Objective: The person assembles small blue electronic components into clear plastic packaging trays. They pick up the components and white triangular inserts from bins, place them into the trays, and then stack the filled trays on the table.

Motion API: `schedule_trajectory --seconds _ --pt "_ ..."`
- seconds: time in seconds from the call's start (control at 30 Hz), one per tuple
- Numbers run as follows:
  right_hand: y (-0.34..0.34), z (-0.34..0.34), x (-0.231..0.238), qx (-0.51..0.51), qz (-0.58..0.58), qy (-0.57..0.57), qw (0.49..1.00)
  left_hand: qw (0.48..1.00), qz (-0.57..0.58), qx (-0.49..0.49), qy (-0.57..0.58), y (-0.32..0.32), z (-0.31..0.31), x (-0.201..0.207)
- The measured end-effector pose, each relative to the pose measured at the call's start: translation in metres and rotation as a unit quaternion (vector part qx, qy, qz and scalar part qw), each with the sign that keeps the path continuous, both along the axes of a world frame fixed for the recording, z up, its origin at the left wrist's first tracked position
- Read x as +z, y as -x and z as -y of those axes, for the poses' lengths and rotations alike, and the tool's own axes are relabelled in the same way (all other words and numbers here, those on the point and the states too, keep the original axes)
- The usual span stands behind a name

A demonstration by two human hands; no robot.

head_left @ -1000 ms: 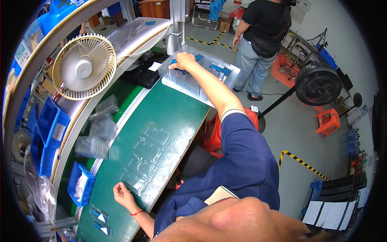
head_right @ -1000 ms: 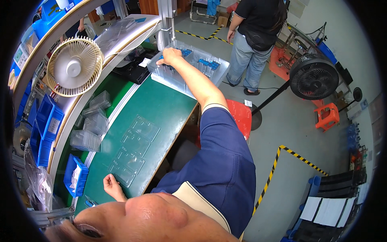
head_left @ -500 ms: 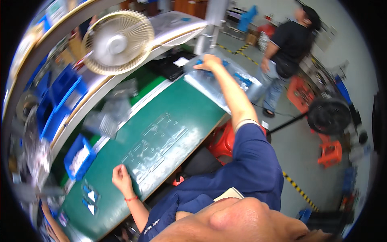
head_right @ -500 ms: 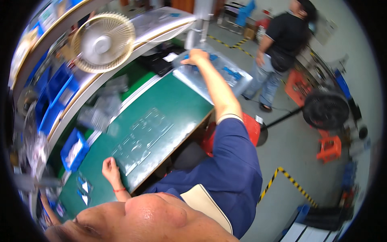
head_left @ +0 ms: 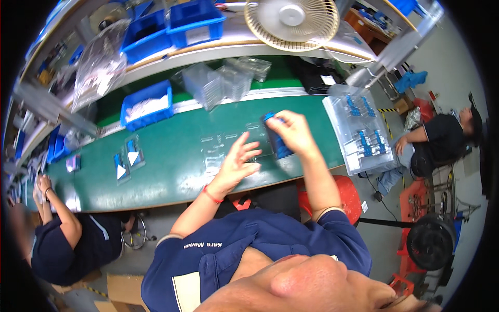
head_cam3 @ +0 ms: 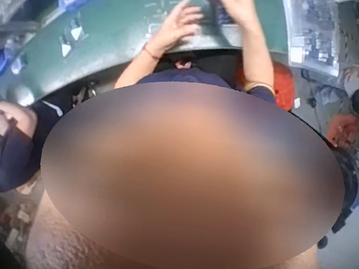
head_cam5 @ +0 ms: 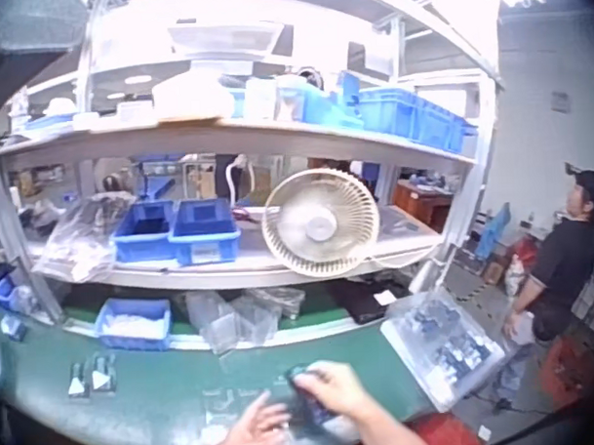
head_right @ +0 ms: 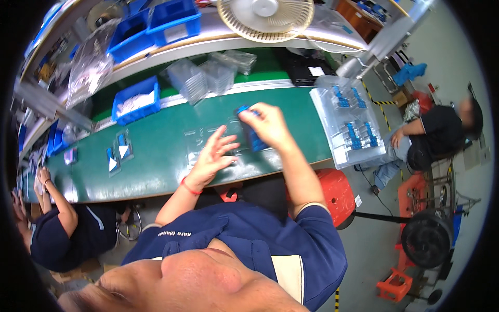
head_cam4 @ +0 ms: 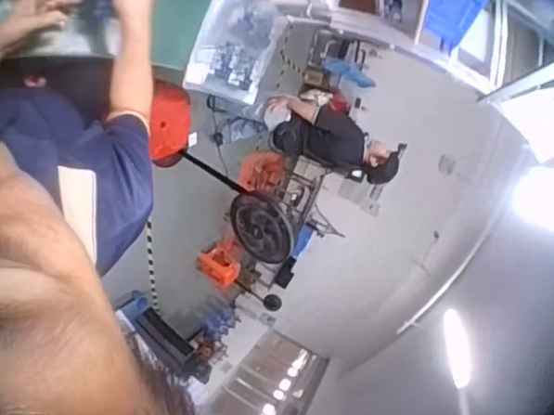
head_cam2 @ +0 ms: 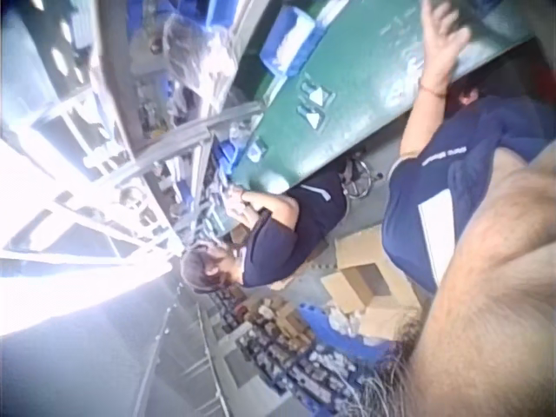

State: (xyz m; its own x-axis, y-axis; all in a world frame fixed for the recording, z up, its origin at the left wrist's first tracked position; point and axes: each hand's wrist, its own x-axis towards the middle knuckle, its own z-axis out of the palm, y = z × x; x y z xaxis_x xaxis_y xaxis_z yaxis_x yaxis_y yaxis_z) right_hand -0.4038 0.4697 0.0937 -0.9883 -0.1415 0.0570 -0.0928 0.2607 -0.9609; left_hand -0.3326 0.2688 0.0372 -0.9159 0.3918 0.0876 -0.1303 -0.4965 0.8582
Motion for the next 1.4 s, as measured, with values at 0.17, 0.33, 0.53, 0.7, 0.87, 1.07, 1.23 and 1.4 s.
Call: schedule_trajectory --seconds 0.17,0.33,0.53,0.7,0.87,1.07,1.23,1.4 --pt "-0.025 0.067 -0.048 0.119 0.073 0.162 0.977 0.964 0.178 -0.101 -0.171 -0.003 0.012 -0.029" --pt "-0.023 0.079 -0.06 0.199 0.12 0.138 0.963 0.961 0.196 -0.06 -0.183 -0.026 0.044 -0.026" --pt "0.0 0.109 -0.075 0.122 0.122 0.165 0.971 0.959 0.195 0.026 -0.202 -0.053 0.082 -0.032" --pt "0.014 0.133 -0.094 0.035 -0.08 -0.077 0.993 0.944 0.202 0.065 -0.251 -0.062 0.113 -0.046" --pt "-0.003 0.145 -0.098 0.034 -0.287 -0.307 0.906 0.945 0.218 0.082 -0.23 -0.061 0.113 -0.044" --pt "-0.016 0.123 -0.076 0.142 -0.132 -0.104 0.975 0.982 0.163 0.087 -0.036 -0.048 0.095 -0.041" --pt "-0.01 0.101 -0.082 0.1 -0.044 0.064 0.992 0.982 0.169 0.054 -0.063 -0.036 0.071 -0.038" --pt "0.019 0.066 -0.097 0.019 -0.12 -0.19 0.974 0.95 0.215 0.015 -0.228 -0.03 0.075 -0.049"
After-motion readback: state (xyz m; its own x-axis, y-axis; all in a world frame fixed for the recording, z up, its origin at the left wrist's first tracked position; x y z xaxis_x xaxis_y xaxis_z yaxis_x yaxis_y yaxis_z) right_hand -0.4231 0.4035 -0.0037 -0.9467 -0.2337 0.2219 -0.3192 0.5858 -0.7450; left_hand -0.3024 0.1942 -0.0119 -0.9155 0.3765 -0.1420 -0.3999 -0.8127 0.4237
